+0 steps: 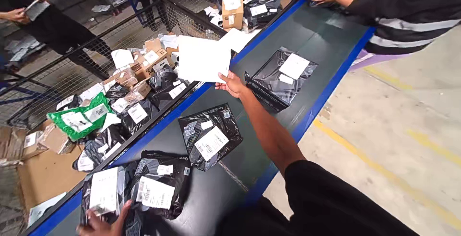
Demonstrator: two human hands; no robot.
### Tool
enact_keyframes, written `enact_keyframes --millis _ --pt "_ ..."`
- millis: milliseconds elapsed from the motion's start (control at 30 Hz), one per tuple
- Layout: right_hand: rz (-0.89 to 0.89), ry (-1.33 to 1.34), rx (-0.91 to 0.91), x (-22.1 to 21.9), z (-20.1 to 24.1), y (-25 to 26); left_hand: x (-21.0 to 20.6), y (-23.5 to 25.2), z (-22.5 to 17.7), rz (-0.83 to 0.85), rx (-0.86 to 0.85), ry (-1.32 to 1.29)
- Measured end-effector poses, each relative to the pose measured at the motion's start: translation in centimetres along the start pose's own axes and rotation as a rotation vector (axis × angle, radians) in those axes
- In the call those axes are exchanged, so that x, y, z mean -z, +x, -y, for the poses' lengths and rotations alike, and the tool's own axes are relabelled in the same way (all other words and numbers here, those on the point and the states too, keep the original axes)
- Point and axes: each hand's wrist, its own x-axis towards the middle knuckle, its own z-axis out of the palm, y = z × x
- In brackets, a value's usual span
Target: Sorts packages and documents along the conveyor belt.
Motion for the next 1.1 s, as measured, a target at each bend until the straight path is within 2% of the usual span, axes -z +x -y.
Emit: enact_keyframes --millis 133,367,633,700,833,867,900,967,1000,1067,1100 --pt "0.198 -0.051 -0.047 -4.8 -1.7 -6.9 -1.4 -0.6 1.1 -0.028 -0.007 0.183" --pt "0.411 -0.116 -0.123 -10.9 -3.7 -16.7 0.0 0.5 8.0 0.007 0.089 0.151" --pt "0.542 -0.169 -0.254 -16.4 -7.1 -24.7 1.6 -0.9 13.0 0.064 0.152 0.160" --pt "0.653 -0.248 -0.325 -17.3 -7.6 -26.4 1.7 -1.2 13.5 0.078 0.161 0.175" --pt "1.032 -0.435 -0.481 -20.1 -7.7 -27.6 1.9 -2.6 14.1 0.087 0.174 0.179" --pt "1.028 -0.430 -0.446 -21.1 -7.6 -27.5 2.0 -2.9 14.0 0.085 0.171 0.167" --pt "0.934 -0.372 -0.369 -22.0 -7.5 -27.1 2.1 -3.3 14.0 0.084 0.165 0.146" --pt "0.627 -0.147 -0.176 -23.2 -8.3 -25.4 2.0 -4.3 14.1 0.103 0.165 0.144" --pt "0.465 -0.175 -0.064 -23.2 -9.0 -24.3 2.0 -4.7 14.1 0.109 0.165 0.152" --pt "0.196 -0.566 0.108 -22.3 -9.7 -23.2 2.0 -5.3 14.2 0.101 0.177 0.159" --pt "0.127 -0.763 0.160 -21.2 -10.0 -23.5 2.1 -5.5 14.4 0.093 0.180 0.156"
